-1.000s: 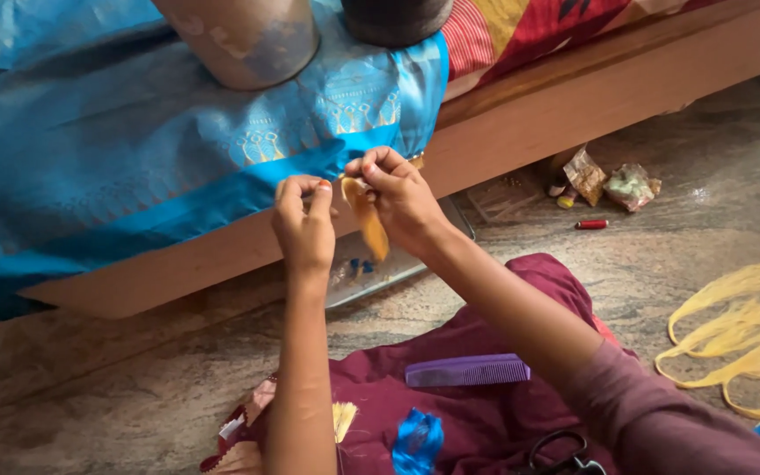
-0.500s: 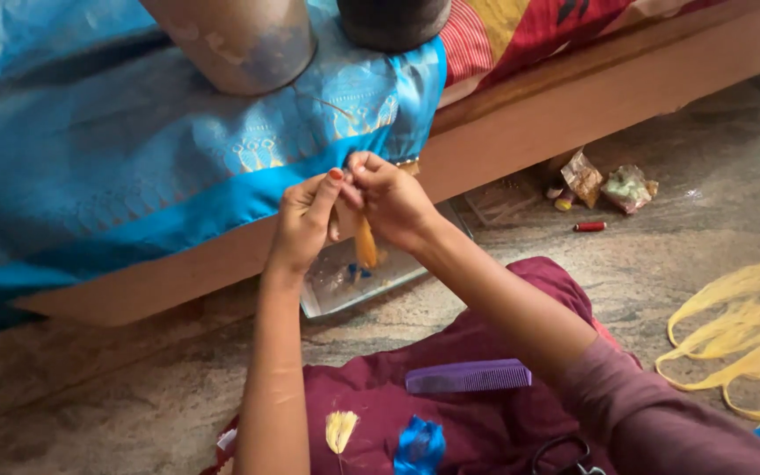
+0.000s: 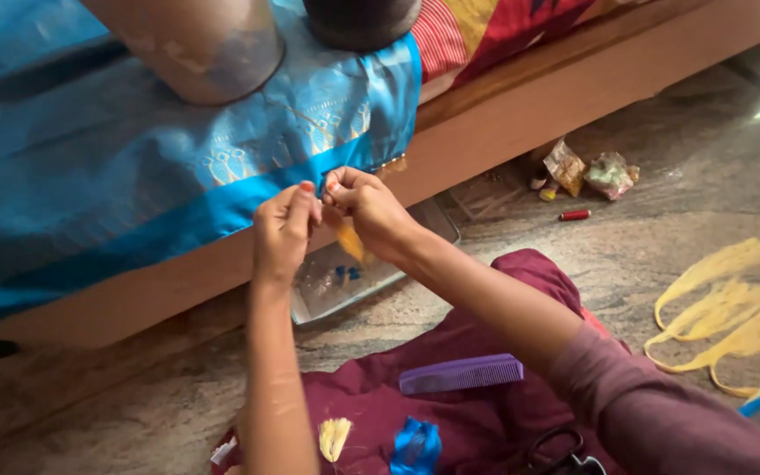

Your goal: Tying and trimming decorative yarn tassels on the border of a saree.

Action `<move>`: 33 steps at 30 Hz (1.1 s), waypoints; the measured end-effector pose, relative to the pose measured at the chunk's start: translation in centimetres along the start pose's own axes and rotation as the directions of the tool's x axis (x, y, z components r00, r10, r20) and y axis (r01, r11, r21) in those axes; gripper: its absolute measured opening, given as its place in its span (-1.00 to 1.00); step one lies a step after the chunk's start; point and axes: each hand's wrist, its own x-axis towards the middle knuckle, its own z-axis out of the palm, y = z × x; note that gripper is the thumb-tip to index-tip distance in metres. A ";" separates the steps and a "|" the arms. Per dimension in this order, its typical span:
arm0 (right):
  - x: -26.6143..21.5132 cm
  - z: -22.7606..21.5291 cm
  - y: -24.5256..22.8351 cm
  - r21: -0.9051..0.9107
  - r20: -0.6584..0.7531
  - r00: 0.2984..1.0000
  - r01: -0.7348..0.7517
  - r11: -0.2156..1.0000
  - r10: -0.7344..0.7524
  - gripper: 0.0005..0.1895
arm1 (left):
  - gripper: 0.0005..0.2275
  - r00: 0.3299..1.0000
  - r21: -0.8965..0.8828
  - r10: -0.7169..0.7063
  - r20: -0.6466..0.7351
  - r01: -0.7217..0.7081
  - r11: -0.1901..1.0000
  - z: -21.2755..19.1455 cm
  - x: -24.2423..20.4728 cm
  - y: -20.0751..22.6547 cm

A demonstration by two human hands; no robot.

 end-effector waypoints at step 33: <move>-38.4 -12.1 6.9 -0.813 -0.163 0.517 0.412 -0.412 0.840 -0.54 | -0.79 0.903 0.623 0.329 -0.276 -0.093 0.777 4.2 -3.5 0.5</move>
